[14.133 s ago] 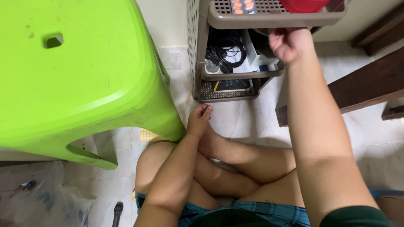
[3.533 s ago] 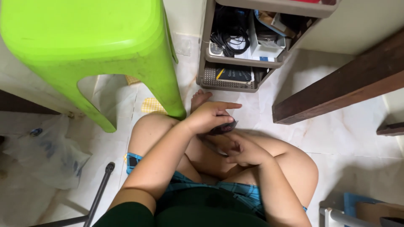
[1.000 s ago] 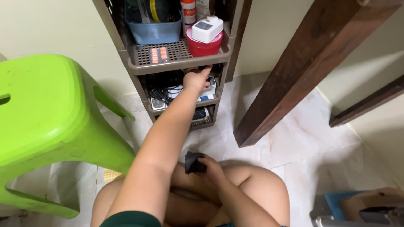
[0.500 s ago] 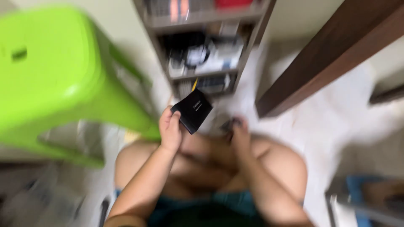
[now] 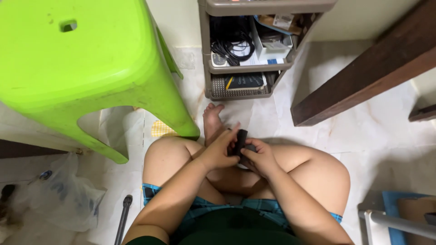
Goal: The person sits on the floor and organizes various items from a plastic storage rack. They place a bottle, a red container, and a black box into the rack, then handle a green cable and a stack of patterned papers, folding and arranging them.
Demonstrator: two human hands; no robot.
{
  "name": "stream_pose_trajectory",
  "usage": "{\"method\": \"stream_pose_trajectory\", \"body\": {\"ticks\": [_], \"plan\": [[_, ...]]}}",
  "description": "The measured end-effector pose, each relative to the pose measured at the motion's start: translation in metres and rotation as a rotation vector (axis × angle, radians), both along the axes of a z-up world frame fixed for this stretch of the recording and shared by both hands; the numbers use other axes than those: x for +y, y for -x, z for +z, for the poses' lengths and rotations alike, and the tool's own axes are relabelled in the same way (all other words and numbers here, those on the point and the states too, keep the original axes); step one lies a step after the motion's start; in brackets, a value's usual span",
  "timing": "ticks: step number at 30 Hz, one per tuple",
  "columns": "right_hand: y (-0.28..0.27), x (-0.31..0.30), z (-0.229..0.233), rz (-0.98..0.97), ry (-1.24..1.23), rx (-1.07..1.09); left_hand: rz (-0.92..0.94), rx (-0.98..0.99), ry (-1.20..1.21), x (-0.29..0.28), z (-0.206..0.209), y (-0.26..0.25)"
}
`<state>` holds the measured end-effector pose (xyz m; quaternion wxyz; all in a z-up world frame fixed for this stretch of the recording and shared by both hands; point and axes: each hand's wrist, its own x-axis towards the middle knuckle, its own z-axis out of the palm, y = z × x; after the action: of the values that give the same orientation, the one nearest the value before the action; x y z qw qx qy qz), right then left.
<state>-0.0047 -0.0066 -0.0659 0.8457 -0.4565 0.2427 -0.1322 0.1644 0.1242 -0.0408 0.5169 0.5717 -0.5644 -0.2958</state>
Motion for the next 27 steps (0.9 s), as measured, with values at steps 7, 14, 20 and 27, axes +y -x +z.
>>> {"method": "stream_pose_trajectory", "body": {"ticks": [7,14,20,27], "plan": [[0.012,-0.02,0.008,0.127,0.202,0.034,0.307,-0.648,0.283,0.008,0.032,0.007],[0.015,-0.015,0.014,0.214,-0.053,-0.055,0.189,-0.487,0.166,0.006,0.027,0.011],[0.016,-0.029,-0.001,0.22,0.119,-0.045,0.188,-0.529,0.207,0.001,0.023,0.023],[0.019,-0.037,-0.002,0.182,0.12,-0.055,0.232,-0.527,0.186,-0.001,0.006,0.026]]}}
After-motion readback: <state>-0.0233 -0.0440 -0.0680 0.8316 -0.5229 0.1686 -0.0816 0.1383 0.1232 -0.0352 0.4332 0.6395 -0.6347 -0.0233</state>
